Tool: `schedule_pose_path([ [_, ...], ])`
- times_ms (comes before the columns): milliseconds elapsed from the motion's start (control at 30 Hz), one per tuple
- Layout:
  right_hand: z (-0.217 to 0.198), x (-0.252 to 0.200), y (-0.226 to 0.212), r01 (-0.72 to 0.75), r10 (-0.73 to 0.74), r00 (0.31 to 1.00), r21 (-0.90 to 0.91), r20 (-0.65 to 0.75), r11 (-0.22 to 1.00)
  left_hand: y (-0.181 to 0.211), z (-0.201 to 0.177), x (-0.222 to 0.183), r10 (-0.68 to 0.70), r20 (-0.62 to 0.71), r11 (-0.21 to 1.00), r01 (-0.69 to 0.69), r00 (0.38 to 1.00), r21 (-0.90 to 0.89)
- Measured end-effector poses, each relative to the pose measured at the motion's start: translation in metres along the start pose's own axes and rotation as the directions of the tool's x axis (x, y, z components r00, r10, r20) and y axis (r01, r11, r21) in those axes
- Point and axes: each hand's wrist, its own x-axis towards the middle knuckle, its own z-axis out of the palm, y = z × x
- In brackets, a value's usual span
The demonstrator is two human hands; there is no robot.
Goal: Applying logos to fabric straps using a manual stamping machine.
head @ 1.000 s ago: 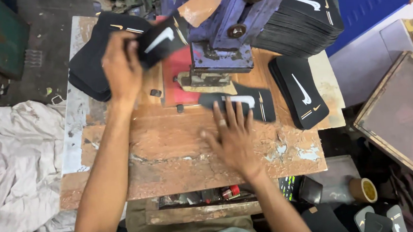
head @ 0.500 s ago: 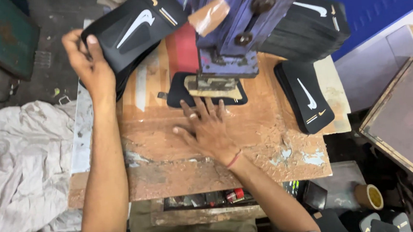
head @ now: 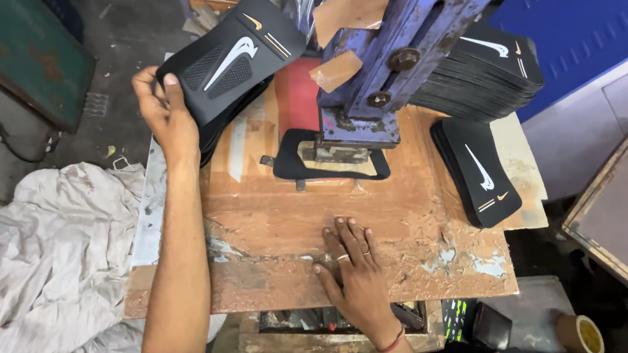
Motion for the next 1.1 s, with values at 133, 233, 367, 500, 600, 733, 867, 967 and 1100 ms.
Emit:
schedule_pose_path([
  [133,0.0,-0.002,-0.001,0.004,-0.005,1.0,-0.007,-0.018,1.0,0.002,0.0,-0.004,-0.022,0.001,0.999,0.022,1.0,-0.04],
  [233,-0.001,0.001,-0.001,0.0,0.0,1.0,0.002,-0.021,1.0,0.005,0.002,0.0,-0.022,-0.022,1.0,0.022,1.0,0.009],
  [367,-0.005,0.001,-0.005,-0.001,0.003,0.999,0.031,-0.043,1.0,0.004,0.0,-0.003,-0.031,0.006,0.998,0.031,1.0,-0.05],
  [500,-0.008,-0.001,0.031,-0.031,0.056,0.992,0.21,-0.112,0.977,0.008,0.002,-0.001,-0.029,-0.004,0.998,0.029,1.0,-0.056],
  [600,-0.047,0.011,0.148,-0.131,0.09,0.922,-0.082,-0.377,0.988,0.005,0.001,-0.002,-0.034,-0.02,0.999,0.033,0.999,-0.035],
  [733,-0.076,0.025,0.212,-0.338,0.149,0.889,-0.401,-0.433,0.851,-0.005,-0.001,-0.001,-0.044,-0.036,0.999,0.043,0.998,-0.023],
  [867,-0.082,0.018,0.198,-0.36,0.257,0.914,-0.335,-0.315,0.871,-0.014,-0.008,0.002,0.001,-0.078,0.995,0.007,0.997,0.096],
  [967,-0.074,-0.007,0.146,-0.432,0.41,0.869,-0.023,-0.278,0.901,-0.007,-0.009,0.0,-0.015,-0.081,0.995,0.023,0.997,0.092],
  [1100,-0.05,-0.013,0.062,0.12,-0.128,0.986,-0.083,-0.103,0.989,-0.013,-0.009,0.002,-0.029,-0.098,0.997,0.036,0.995,0.075],
])
